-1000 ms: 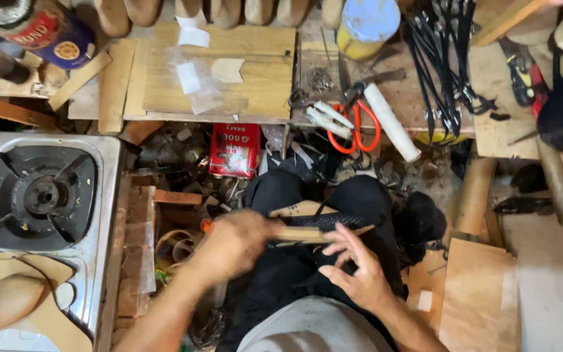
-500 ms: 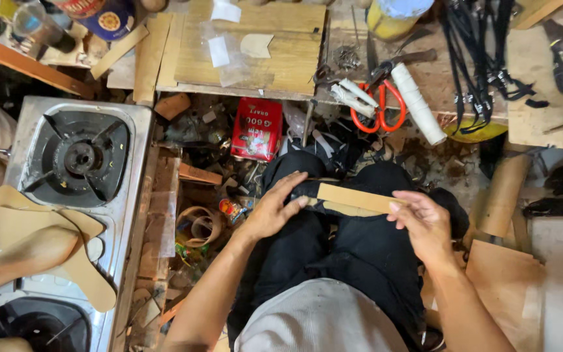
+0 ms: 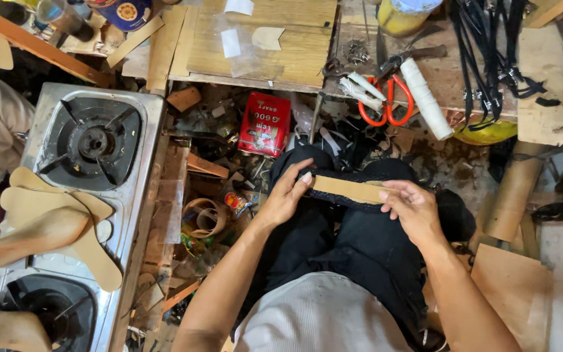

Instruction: The person uses a hammer to drive a black strap into the sole of a sandal, repeatedly tapping along the edge. They then attach a thin black strap across the insole and continue hammering to secure it.

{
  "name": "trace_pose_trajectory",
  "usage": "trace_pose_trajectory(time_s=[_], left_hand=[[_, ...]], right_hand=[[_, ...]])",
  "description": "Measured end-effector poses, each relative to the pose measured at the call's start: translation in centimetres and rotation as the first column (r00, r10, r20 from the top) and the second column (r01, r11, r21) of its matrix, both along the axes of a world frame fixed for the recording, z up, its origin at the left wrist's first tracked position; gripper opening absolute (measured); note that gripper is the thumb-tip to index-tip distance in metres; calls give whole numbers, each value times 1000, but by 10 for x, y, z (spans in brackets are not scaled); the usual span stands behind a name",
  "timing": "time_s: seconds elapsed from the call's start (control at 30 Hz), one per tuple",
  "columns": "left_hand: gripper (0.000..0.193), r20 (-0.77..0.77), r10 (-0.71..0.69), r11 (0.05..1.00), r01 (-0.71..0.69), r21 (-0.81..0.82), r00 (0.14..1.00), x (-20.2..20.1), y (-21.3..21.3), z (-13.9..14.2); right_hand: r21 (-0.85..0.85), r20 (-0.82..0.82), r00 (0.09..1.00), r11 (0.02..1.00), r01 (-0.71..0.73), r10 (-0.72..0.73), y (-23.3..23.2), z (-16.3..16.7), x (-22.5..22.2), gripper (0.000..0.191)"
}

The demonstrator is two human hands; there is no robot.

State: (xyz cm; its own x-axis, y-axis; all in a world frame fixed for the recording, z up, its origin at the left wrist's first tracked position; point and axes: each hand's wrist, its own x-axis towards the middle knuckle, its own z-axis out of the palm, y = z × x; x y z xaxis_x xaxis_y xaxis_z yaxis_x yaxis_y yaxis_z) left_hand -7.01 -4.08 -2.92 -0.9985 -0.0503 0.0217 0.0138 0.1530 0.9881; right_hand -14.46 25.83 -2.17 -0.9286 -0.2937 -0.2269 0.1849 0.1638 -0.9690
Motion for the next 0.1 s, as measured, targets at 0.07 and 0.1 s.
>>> trace_pose_trajectory(time_s=[0.07,0.1], left_hand=[[49,11,-3,998,2,57,1000,-4,2,-1],[51,32,-5,994,1,114,999,-4,5,-3]], right_hand=[[22,23,1000,1000,-9,9,-1,2,-4,27],[34,38,999,999,-12,10,-1,2,-4,27]])
